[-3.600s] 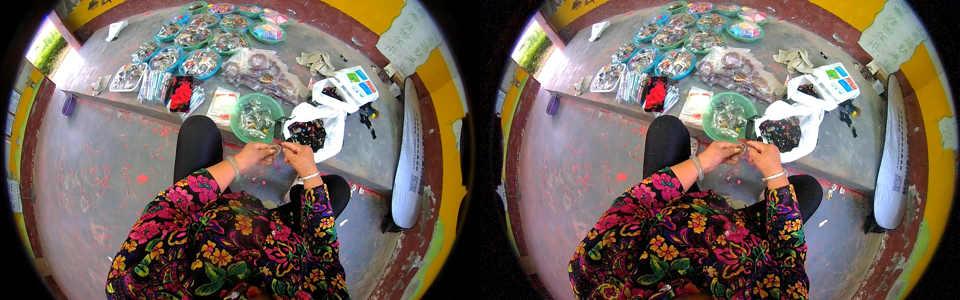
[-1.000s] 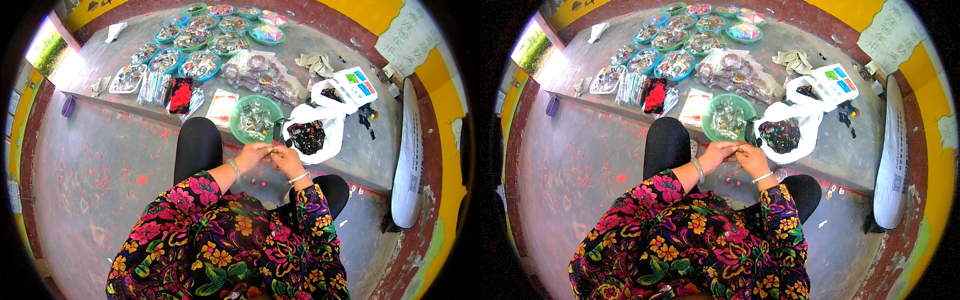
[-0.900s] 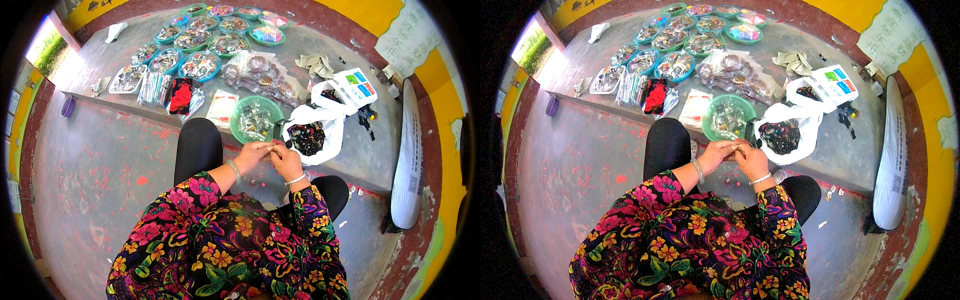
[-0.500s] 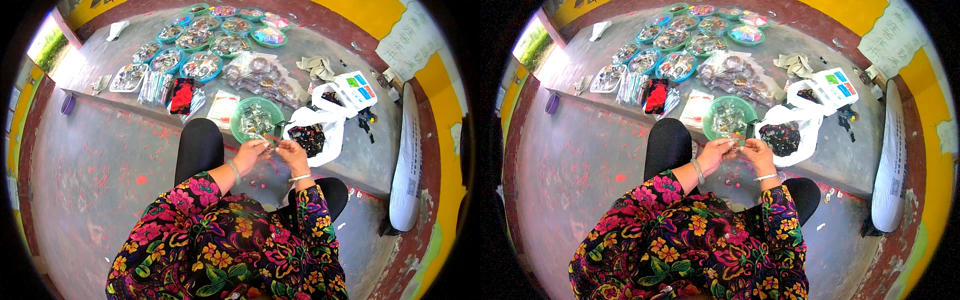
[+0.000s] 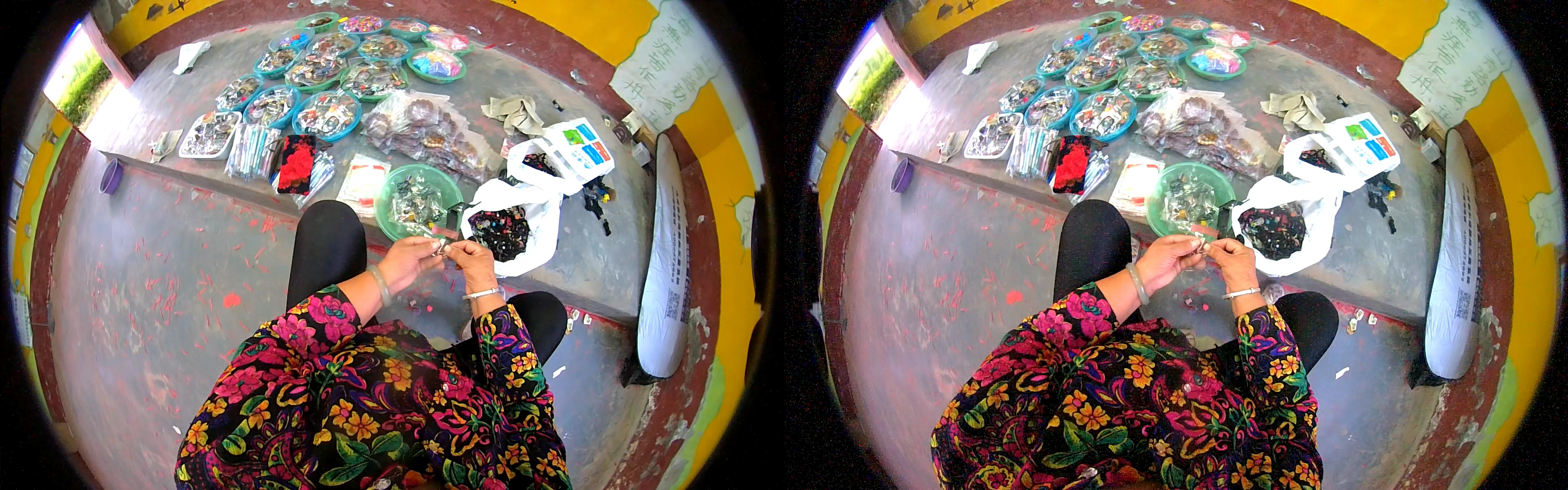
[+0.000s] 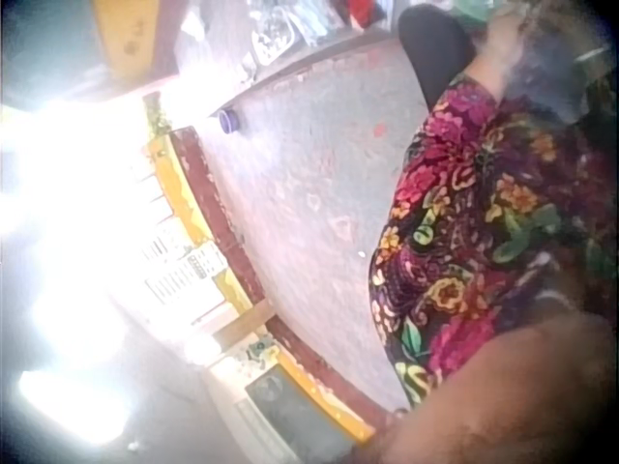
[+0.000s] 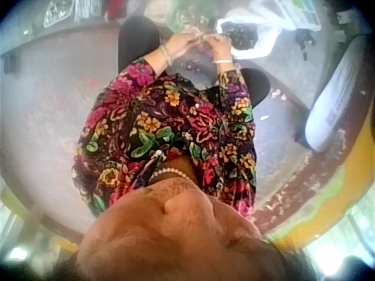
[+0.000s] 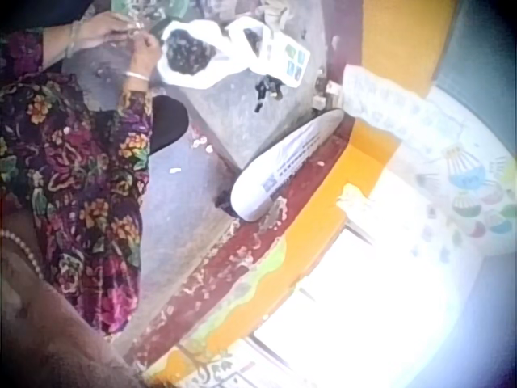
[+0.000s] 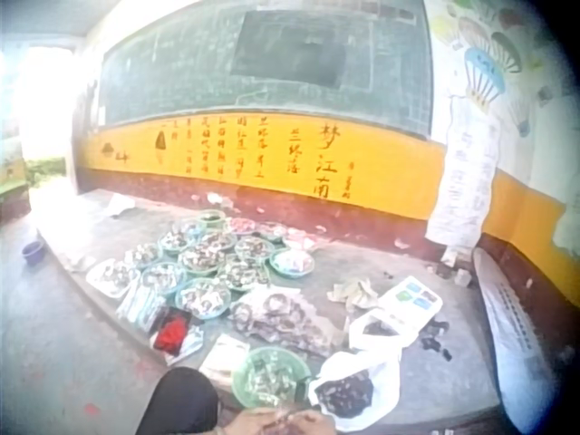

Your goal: The person sits on the floor and packs small jewelry items into clear plastic bags. They pick up items from a white sack, place them into bags, and arrange the sealed packages into a green bowl.

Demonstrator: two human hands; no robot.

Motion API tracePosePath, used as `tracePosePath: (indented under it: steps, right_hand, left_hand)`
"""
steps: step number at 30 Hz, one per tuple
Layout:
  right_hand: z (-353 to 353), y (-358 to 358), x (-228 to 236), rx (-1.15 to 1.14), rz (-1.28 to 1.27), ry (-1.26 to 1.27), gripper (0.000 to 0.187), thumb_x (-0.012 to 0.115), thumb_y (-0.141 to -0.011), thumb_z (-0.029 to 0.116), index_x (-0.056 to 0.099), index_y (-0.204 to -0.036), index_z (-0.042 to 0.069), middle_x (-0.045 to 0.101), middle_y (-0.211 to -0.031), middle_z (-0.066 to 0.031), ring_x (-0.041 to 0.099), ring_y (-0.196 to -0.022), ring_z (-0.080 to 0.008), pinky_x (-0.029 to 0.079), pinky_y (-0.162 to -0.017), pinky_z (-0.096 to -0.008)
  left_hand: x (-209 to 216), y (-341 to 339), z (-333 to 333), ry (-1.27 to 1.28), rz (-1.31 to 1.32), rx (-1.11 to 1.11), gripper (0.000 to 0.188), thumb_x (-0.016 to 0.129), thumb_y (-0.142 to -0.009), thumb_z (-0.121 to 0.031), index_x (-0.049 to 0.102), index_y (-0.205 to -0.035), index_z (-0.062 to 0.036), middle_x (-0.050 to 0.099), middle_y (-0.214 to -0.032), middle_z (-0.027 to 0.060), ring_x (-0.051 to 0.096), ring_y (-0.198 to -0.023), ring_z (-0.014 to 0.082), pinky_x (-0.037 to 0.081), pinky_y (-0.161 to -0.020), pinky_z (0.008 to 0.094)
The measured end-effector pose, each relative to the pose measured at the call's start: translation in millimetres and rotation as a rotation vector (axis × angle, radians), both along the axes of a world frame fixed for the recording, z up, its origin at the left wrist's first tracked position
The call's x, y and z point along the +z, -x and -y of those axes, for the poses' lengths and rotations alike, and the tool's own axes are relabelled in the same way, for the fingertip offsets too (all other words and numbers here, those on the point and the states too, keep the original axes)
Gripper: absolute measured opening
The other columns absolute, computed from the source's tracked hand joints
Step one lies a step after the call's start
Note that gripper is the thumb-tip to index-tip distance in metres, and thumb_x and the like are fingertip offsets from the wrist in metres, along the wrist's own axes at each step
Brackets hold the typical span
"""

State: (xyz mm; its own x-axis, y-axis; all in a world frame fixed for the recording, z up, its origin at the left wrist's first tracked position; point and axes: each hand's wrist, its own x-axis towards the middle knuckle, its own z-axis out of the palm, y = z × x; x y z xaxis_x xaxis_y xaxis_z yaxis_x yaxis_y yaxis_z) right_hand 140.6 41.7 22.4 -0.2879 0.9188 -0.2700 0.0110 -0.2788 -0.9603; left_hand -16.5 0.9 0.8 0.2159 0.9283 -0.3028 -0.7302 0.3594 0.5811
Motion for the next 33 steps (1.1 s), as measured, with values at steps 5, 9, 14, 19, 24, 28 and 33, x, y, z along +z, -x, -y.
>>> tracePosePath:
  steps: [5, 9, 14, 19, 24, 28, 33]
  right_hand:
    - [-1.4, -1.9, -8.3, -0.007, 0.029, -0.024, 0.009, 0.068, -0.072, 0.006, 0.063, -0.074, -0.001, 0.059, -0.066, -0.0002, 0.050, -0.057, -0.0046, 0.040, -0.050, -0.0172]
    - [1.5, 0.5, -2.5, -0.024, -0.040, 0.030, 0.009, 0.067, -0.073, 0.006, 0.063, -0.073, -0.002, 0.059, -0.067, -0.0005, 0.050, -0.058, -0.0049, 0.040, -0.051, -0.0177]
    - [-0.7, -1.0, -8.6, 0.005, -0.106, -0.007, 0.008, 0.067, -0.074, 0.005, 0.063, -0.072, -0.002, 0.059, -0.067, -0.0004, 0.051, -0.059, -0.0054, 0.041, -0.053, -0.0183]
    - [0.2, -0.3, -7.5, 0.003, -0.043, -0.015, 0.009, 0.067, -0.074, 0.005, 0.063, -0.071, -0.002, 0.059, -0.066, 0.0002, 0.051, -0.059, -0.0056, 0.042, -0.054, -0.0186]
    - [-0.1, -1.6, -9.6, -0.009, -0.023, -0.002, 0.009, 0.068, -0.073, 0.006, 0.063, -0.075, -0.002, 0.060, -0.068, -0.0007, 0.052, -0.060, -0.0056, 0.041, -0.053, -0.0183]
    - [-1.3, -1.0, -3.0, -0.037, -0.024, -0.027, 0.011, 0.066, -0.075, 0.007, 0.063, -0.080, -0.002, 0.060, -0.071, -0.0015, 0.052, -0.060, -0.0057, 0.041, -0.053, -0.0190]
    - [-6.5, -7.9, -10.6, -0.015, -0.137, 0.063, 0.009, 0.064, -0.078, 0.008, 0.062, -0.081, 0.000, 0.061, -0.072, -0.0025, 0.052, -0.060, -0.0068, 0.042, -0.054, -0.0205]
  left_hand:
    - [-0.4, 0.9, -1.6, 0.042, 0.017, 0.002, 0.016, 0.053, -0.084, -0.007, 0.057, -0.092, 0.0065, 0.060, -0.094, 0.0138, 0.060, -0.081, 0.0172, 0.053, -0.075, 0.0285]
    - [-0.5, 2.2, -0.6, 0.079, 0.044, 0.004, 0.014, 0.054, -0.084, -0.005, 0.057, -0.092, 0.0064, 0.060, -0.093, 0.0138, 0.061, -0.081, 0.0173, 0.052, -0.076, 0.0296]
    - [0.3, 4.6, -1.9, 0.059, 0.059, 0.014, 0.014, 0.052, -0.084, -0.003, 0.057, -0.092, 0.0062, 0.060, -0.094, 0.0137, 0.061, -0.082, 0.0178, 0.053, -0.074, 0.0305]
    - [0.9, 4.6, -2.7, 0.014, 0.046, 0.023, 0.015, 0.052, -0.084, -0.003, 0.057, -0.094, 0.0059, 0.060, -0.096, 0.0144, 0.061, -0.085, 0.0191, 0.054, -0.073, 0.0310]
    - [6.1, 4.4, -1.6, 0.056, 0.019, 0.027, 0.017, 0.053, -0.084, -0.004, 0.055, -0.098, 0.0058, 0.059, -0.097, 0.0147, 0.061, -0.086, 0.0202, 0.054, -0.074, 0.0314]
    - [4.2, 3.4, -0.2, 0.078, 0.006, 0.031, 0.020, 0.053, -0.084, -0.004, 0.054, -0.101, 0.0058, 0.059, -0.096, 0.0146, 0.061, -0.086, 0.0208, 0.053, -0.075, 0.0300]
    - [6.9, 3.2, 1.1, 0.054, 0.044, -0.016, 0.022, 0.053, -0.084, -0.006, 0.053, -0.103, 0.0060, 0.059, -0.097, 0.0140, 0.061, -0.085, 0.0206, 0.052, -0.077, 0.0281]
